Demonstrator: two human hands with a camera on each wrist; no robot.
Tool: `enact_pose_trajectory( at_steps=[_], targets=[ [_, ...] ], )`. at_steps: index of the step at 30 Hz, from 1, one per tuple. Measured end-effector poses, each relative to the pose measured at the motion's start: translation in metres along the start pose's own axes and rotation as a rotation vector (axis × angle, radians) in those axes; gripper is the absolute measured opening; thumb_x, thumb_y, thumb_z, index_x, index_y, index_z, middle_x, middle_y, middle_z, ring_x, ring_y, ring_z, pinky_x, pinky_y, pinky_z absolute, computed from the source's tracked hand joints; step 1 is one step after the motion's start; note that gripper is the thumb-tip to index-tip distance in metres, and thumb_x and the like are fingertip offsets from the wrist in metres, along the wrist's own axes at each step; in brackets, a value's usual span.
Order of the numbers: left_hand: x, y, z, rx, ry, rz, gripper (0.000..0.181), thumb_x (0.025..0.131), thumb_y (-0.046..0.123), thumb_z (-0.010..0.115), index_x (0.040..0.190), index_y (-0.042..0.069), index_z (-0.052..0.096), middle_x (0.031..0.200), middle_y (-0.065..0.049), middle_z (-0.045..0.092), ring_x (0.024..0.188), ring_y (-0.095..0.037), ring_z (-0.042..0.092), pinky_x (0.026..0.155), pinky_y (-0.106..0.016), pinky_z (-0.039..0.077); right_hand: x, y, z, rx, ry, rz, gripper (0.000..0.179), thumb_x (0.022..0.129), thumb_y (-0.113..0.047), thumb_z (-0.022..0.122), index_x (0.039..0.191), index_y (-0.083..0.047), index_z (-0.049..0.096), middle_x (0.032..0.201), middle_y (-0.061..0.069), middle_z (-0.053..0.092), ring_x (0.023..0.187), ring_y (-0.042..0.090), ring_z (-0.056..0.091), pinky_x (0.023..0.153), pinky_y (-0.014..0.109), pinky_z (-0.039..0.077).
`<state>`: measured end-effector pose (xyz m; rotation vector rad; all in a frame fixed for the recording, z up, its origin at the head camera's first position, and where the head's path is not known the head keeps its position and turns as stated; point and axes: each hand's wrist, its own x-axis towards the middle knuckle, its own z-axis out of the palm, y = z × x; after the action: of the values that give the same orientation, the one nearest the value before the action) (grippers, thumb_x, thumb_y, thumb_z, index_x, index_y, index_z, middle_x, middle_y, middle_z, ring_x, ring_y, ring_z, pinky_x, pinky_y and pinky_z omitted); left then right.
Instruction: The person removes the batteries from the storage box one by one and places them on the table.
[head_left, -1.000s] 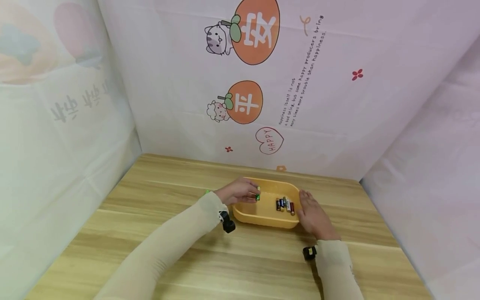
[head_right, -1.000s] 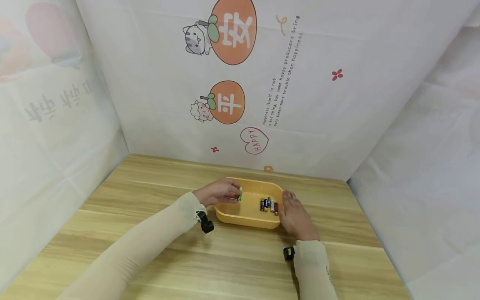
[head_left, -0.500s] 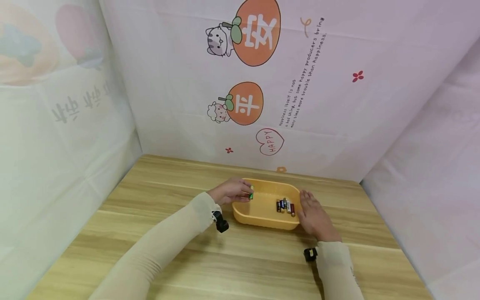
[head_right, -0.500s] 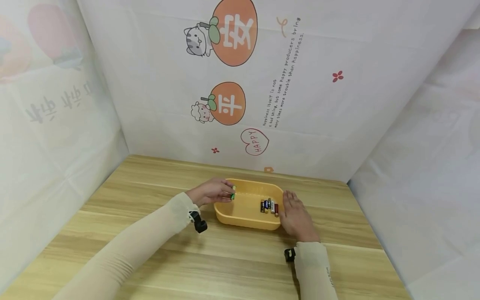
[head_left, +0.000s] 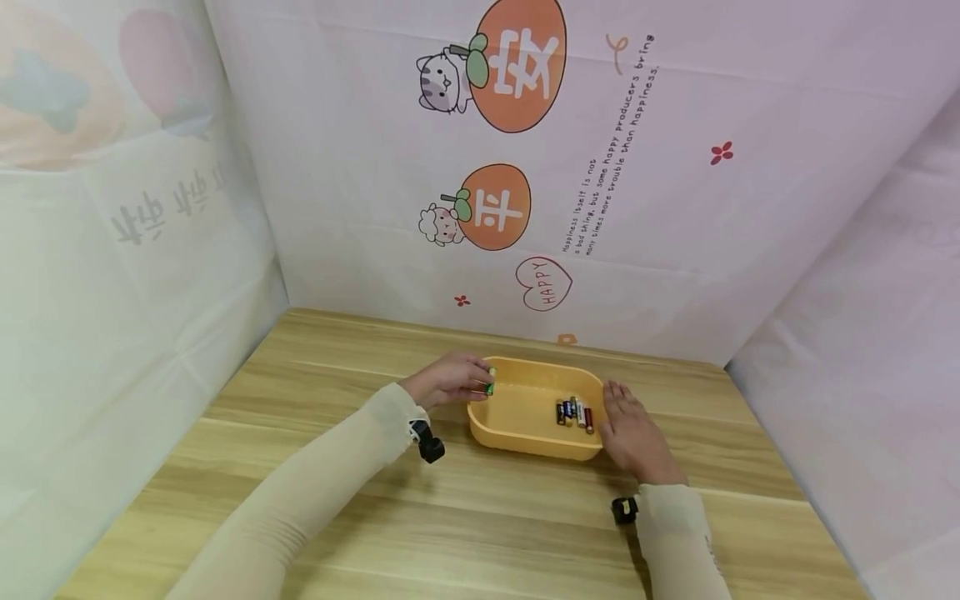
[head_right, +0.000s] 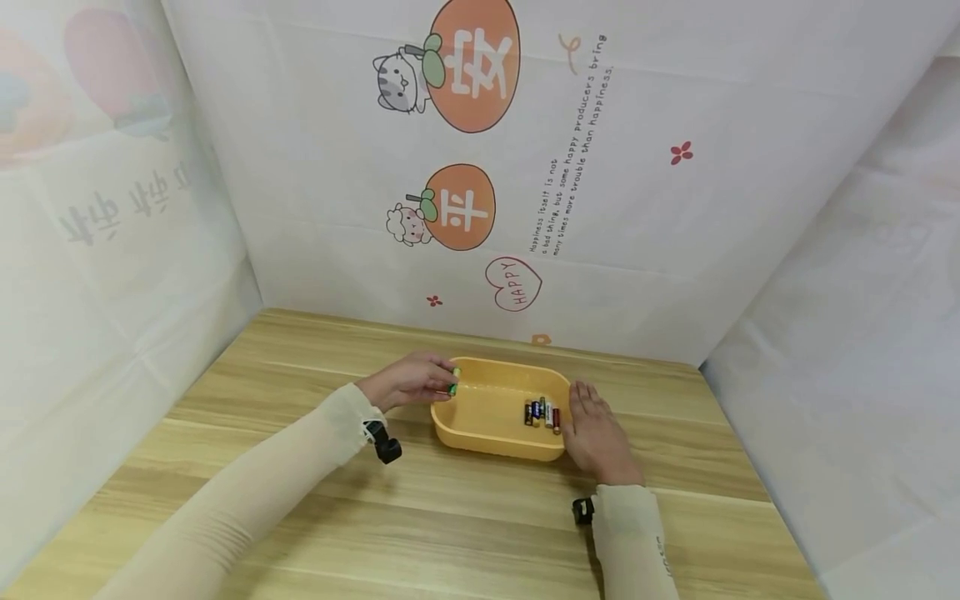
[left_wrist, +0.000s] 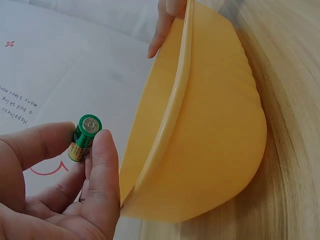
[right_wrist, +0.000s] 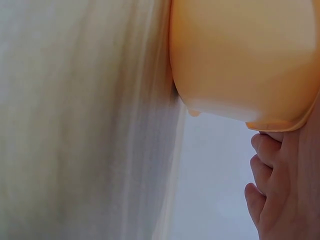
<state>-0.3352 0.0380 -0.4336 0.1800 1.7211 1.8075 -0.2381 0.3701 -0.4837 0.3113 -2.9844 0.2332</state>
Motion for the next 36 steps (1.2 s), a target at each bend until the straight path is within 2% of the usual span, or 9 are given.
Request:
enact_pose_trajectory(
  at_steps=[6,12,16,18,23,25,28,30,36],
  targets=[
    [-0.004,-0.002,-0.005,0.002,0.024,0.005,0.043,0.092,0.001,0.064,0.132,-0.009,0.051,0.122,-0.028,0.057,0.078,-0.019,0.066,0.079,-0.034,0.058,0.0,0.0,-0.001,0.019,-0.003,0.004,0.059,0.103,-0.02,0.033,0.151,0.008,0.014,0.157,0.025,0.013,0.144,0.041,0.01,0.116,0.053,0.013],
    [-0.006,-0.001,-0.013,0.002,0.028,-0.002,0.045,0.093,0.001,0.063,0.134,-0.008,0.049,0.127,-0.03,0.054,0.081,-0.02,0.066,0.078,-0.032,0.058,0.001,0.0,-0.003,0.032,-0.011,0.01,0.06,0.103,-0.02,0.033,0.152,0.007,0.011,0.158,0.025,0.011,0.144,0.041,0.009,0.116,0.053,0.012],
    [-0.006,-0.003,-0.024,0.021,0.011,0.003,0.047,0.093,0.0,0.062,0.137,-0.007,0.047,0.131,-0.031,0.051,0.102,-0.034,0.064,0.081,-0.033,0.057,0.002,-0.001,-0.003,0.027,-0.008,0.01,0.059,0.103,-0.02,0.033,0.151,0.008,0.013,0.157,0.025,0.013,0.144,0.042,0.011,0.116,0.052,0.013],
    [-0.008,-0.005,-0.029,0.034,0.009,0.007,0.045,0.094,0.0,0.061,0.137,-0.006,0.048,0.131,-0.031,0.051,0.109,-0.037,0.061,0.084,-0.034,0.056,0.002,0.0,-0.001,0.026,-0.007,0.009,0.059,0.103,-0.019,0.033,0.151,0.008,0.013,0.157,0.025,0.014,0.143,0.042,0.012,0.116,0.052,0.014],
    [-0.012,-0.012,-0.042,0.039,0.055,0.003,0.043,0.091,-0.001,0.064,0.133,-0.005,0.053,0.115,-0.024,0.062,0.094,-0.028,0.067,0.088,-0.039,0.055,0.001,-0.001,0.0,0.032,-0.009,0.011,0.059,0.103,-0.018,0.033,0.151,0.008,0.013,0.157,0.025,0.014,0.144,0.042,0.011,0.116,0.053,0.013],
    [-0.013,-0.015,-0.047,0.029,0.07,-0.004,0.044,0.09,-0.001,0.065,0.132,-0.005,0.053,0.111,-0.021,0.063,0.095,-0.029,0.066,0.089,-0.04,0.054,0.0,-0.001,0.0,0.035,-0.01,0.012,0.059,0.103,-0.018,0.034,0.151,0.008,0.013,0.157,0.026,0.014,0.144,0.042,0.011,0.116,0.053,0.013],
    [-0.015,-0.018,-0.054,0.038,0.068,-0.005,0.044,0.092,0.0,0.063,0.134,-0.006,0.05,0.119,-0.025,0.058,0.106,-0.034,0.062,0.093,-0.042,0.052,-0.001,-0.001,0.0,0.037,-0.012,0.011,0.059,0.103,-0.018,0.034,0.151,0.009,0.013,0.157,0.026,0.014,0.143,0.042,0.011,0.116,0.053,0.013],
    [-0.016,-0.019,-0.059,0.049,0.068,-0.007,0.045,0.093,0.001,0.061,0.136,-0.006,0.049,0.125,-0.028,0.055,0.106,-0.033,0.062,0.094,-0.042,0.051,-0.001,-0.001,0.001,0.039,-0.015,0.01,0.058,0.103,-0.018,0.034,0.151,0.009,0.013,0.157,0.026,0.013,0.143,0.042,0.012,0.116,0.053,0.013],
    [-0.02,-0.023,-0.077,0.085,0.086,-0.015,0.047,0.093,0.001,0.062,0.137,-0.006,0.048,0.127,-0.029,0.054,0.088,-0.022,0.066,0.093,-0.044,0.052,0.001,-0.001,0.002,0.042,-0.021,0.017,0.058,0.104,-0.019,0.034,0.151,0.009,0.013,0.157,0.025,0.013,0.144,0.042,0.011,0.116,0.053,0.013]
  ],
)
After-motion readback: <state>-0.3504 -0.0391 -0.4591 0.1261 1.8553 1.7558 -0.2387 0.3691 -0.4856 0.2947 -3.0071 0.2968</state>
